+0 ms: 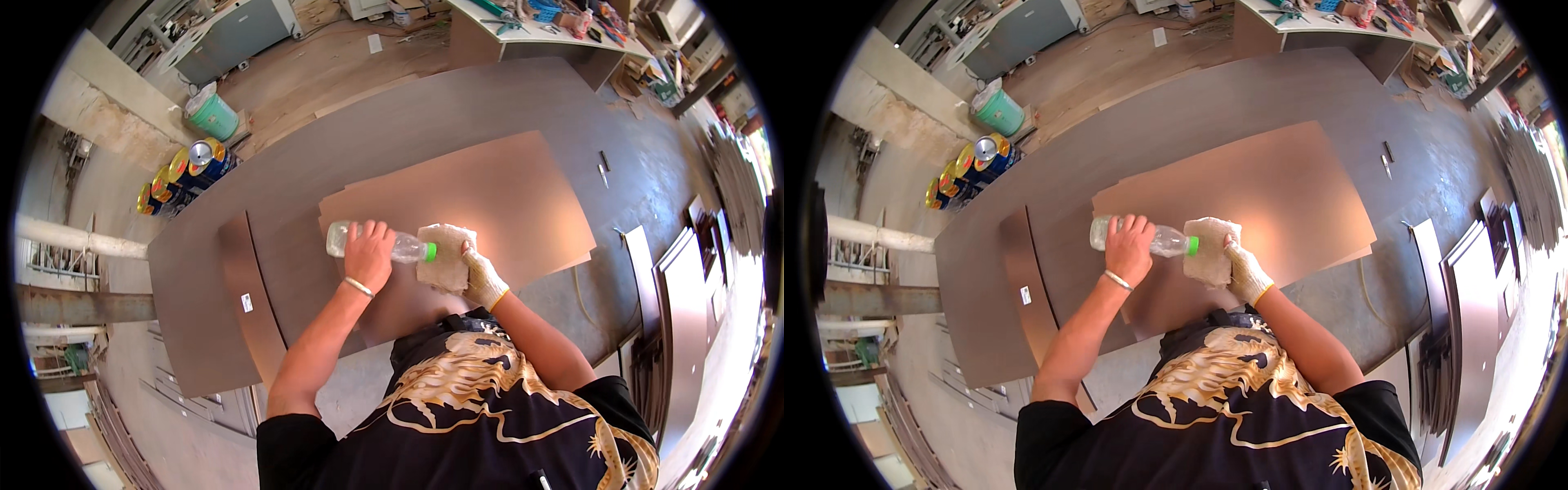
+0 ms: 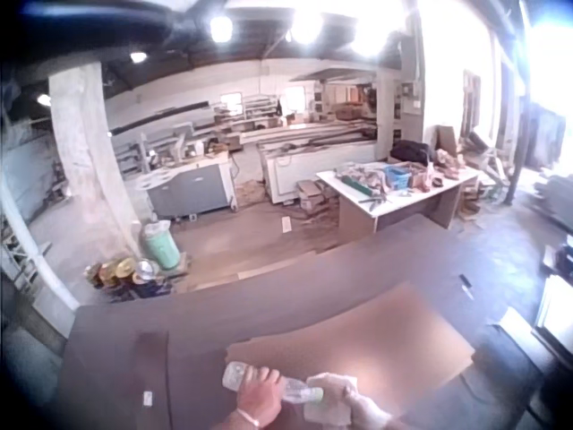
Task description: The person wipes the surface of several large flat panels with a cloth. They repeatedly pick up a plastic bottle, apply liquid to the cloth, and wipe the panels, flipping some over to clean both sides. The panels are moved and restacked on the workbench during the process.
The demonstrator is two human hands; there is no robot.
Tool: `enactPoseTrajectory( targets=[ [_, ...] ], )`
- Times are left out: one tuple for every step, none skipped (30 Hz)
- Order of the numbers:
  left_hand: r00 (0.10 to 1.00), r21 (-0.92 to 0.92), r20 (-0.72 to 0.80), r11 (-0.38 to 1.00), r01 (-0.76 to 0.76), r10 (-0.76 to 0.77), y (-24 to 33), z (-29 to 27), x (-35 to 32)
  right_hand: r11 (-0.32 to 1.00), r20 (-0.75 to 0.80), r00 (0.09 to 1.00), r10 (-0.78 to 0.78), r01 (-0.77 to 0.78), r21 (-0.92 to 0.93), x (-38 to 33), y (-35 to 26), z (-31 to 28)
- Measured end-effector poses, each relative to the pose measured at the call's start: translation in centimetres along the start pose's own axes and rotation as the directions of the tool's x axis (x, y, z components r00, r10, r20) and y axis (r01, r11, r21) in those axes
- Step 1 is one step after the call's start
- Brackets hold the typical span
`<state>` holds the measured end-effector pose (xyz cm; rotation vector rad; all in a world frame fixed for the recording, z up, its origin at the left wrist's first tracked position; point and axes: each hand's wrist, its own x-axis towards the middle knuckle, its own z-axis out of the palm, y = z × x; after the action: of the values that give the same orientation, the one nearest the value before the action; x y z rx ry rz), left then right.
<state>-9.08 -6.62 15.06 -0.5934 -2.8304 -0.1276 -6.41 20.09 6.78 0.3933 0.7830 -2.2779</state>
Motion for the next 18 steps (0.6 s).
enactPoseTrajectory(
  targets=[
    [1.0,0.043,-0.007,0.999,-0.014,0.014,0.1,-0.8,0.8,0.999,0.04,0.999,0.007,-0.005,-0.041,0.4,0.1,0.5],
    [0.999,0.086,-0.013,0.996,-0.028,0.03,-0.1,-1.6,1.6,0.999,0.024,1.0,0.013,-0.012,-0.03,0.6,0.2,1.0],
    [1.0,0.132,0.002,0.991,-0.021,0.021,-0.6,-2.4,2.3,1.0,0.007,1.0,0.016,-0.016,-0.016,0.9,0.3,1.6],
    [1.0,0.121,0.007,0.993,-0.004,0.004,-0.8,-3.1,2.3,1.0,-0.009,1.0,0.02,-0.02,-0.003,1.1,0.3,2.2],
    [1.0,0.11,0.012,0.994,0.011,-0.012,-1.1,-3.7,2.2,0.999,0.022,0.999,0.032,-0.032,0.017,1.3,0.3,2.7],
    [1.0,0.096,0.015,0.995,0.02,-0.021,-1.4,-4.0,2.2,0.999,0.049,0.998,0.037,-0.039,0.038,1.5,0.3,2.9],
    [1.0,0.118,-0.022,0.993,-0.001,0.003,-1.5,-4.0,1.4,0.997,0.075,0.996,0.041,-0.045,0.059,1.7,0.3,3.2],
    [0.999,0.089,-0.019,0.996,0.033,-0.032,-1.7,-3.9,0.5,0.996,0.125,0.991,0.052,-0.06,0.059,2.2,0.3,3.3],
    [0.998,0.059,-0.016,0.996,0.067,-0.066,-2.0,-3.7,-0.4,0.996,0.175,0.983,0.062,-0.073,0.057,2.6,0.3,3.3],
    [0.995,0.032,-0.012,0.994,0.102,-0.102,-2.6,-3.3,-1.5,0.995,0.227,0.971,0.074,-0.089,0.055,3.0,0.3,4.0],
    [0.988,0.003,-0.021,0.988,0.154,-0.154,-3.5,-2.6,-2.8,0.993,0.179,0.983,0.048,-0.066,0.097,3.3,1.0,4.9],
    [0.984,-0.035,-0.023,0.984,0.176,-0.177,-3.8,-1.9,-3.9,0.995,0.18,0.983,0.038,-0.054,0.089,3.6,1.4,5.8],
    [0.979,-0.07,-0.02,0.977,0.2,-0.202,-4.1,-1.4,-5.2,0.995,0.183,0.983,0.032,-0.048,0.084,3.9,2.1,6.7],
    [0.973,-0.104,-0.017,0.969,0.226,-0.229,-4.3,-0.6,-6.7,0.995,0.217,0.975,0.044,-0.064,0.083,3.9,2.1,7.3],
    [0.951,-0.122,-0.007,0.944,0.306,-0.309,-4.7,0.7,-8.9,0.993,0.256,0.965,0.06,-0.083,0.078,3.9,2.2,8.1],
    [0.915,-0.091,-0.055,0.915,0.393,-0.399,-4.5,1.9,-10.2,0.993,0.281,0.957,0.071,-0.095,0.074,3.7,2.2,8.4],
    [0.869,-0.069,-0.104,0.876,0.478,-0.483,-4.3,2.8,-11.3,0.985,0.281,0.955,0.098,-0.134,0.11,3.6,2.4,7.6],
    [0.812,-0.05,-0.155,0.825,0.563,-0.563,-4.1,3.9,-12.7,0.974,0.282,0.951,0.13,-0.176,0.144,3.4,2.8,6.9]
  ],
)
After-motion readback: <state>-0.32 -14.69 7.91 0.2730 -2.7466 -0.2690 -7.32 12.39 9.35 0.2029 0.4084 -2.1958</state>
